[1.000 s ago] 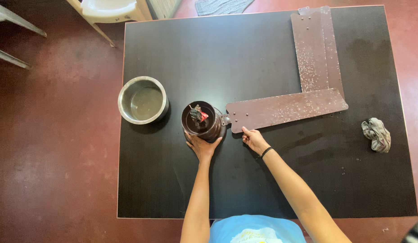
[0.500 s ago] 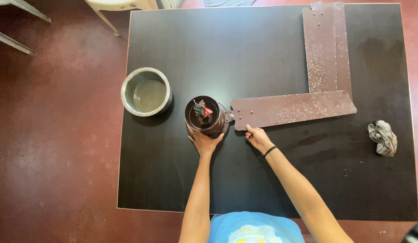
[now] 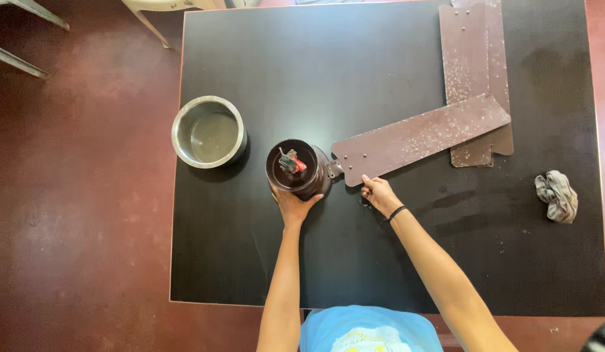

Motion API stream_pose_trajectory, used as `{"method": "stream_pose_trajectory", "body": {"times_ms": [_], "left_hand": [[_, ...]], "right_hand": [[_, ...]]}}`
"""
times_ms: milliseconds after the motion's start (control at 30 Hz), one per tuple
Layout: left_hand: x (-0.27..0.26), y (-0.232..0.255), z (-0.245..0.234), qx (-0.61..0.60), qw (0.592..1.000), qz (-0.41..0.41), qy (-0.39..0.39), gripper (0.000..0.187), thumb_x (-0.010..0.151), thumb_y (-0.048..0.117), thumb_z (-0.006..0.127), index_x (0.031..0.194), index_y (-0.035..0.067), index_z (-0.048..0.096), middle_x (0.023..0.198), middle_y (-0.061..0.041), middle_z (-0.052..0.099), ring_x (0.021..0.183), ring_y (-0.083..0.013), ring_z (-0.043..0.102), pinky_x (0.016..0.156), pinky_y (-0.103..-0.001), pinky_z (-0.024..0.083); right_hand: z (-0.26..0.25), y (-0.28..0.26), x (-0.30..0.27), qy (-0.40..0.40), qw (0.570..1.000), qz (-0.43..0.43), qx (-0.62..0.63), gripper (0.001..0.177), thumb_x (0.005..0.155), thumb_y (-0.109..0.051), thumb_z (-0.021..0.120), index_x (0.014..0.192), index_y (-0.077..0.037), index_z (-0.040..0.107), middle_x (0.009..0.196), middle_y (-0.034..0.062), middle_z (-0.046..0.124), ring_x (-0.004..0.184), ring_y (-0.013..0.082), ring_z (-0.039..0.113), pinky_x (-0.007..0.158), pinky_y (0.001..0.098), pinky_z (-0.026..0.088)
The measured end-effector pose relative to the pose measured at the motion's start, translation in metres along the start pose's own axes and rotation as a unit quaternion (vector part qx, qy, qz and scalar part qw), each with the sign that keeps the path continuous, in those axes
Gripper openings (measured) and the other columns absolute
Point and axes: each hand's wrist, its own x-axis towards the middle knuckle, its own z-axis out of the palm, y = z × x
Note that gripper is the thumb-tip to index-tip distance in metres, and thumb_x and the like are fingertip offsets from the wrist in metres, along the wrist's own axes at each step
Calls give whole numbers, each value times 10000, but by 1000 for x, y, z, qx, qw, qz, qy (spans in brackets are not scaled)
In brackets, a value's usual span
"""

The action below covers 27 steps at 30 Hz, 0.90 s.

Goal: The person attaches ceiling fan blades to the fan motor housing using a screwdriver. They align each blade, insert screws, and tighten them sequentially.

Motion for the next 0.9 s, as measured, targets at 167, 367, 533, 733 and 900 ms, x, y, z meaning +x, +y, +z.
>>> {"method": "stream_pose_trajectory", "body": {"times_ms": [167,367,533,733,900], "left_hand": [[-1,3,5,34,999,-6,1,1486,556,686,918,1606,49,82,1656,-257,66,1569,-413,5,1264,-587,65],[0,8,0,32,999,-14,0,1481,561,678,909,1611,53,73,1675,-253,41,1582,-389,-10,1282,-554,75],[1,10,2,44,998,-45,-16,1520,539,682,910,1604,36,39,1669,-260,5,1571,-382,-33,1267,-552,66],[0,6,7,64,996,-49,-24,1498,560,715,892,1606,39,59,1675,-249,42,1575,-385,-50,1275,-562,71],[-1,-1,10,66,996,-44,-29,1489,569,734,873,1610,41,64,1680,-253,46,1578,-396,-60,1277,-561,80]], "right_hand": [[7,11,-2,11,1000,-10,12,263,1000,-185,678,857,-53,502,744,17,499,623,112,522,578,272,488],[10,18,-4,22,999,-12,26,265,996,-189,683,859,-47,507,744,20,498,618,113,513,569,280,477],[13,27,-8,39,998,-14,37,268,1001,-198,680,863,-45,509,755,22,493,626,117,515,573,280,483],[17,31,-10,52,998,-12,45,252,1001,-190,684,867,-43,530,760,26,498,627,121,504,572,285,481],[21,33,-13,50,997,-18,64,268,998,-191,686,854,-44,515,743,29,496,616,125,508,558,285,471]]}}
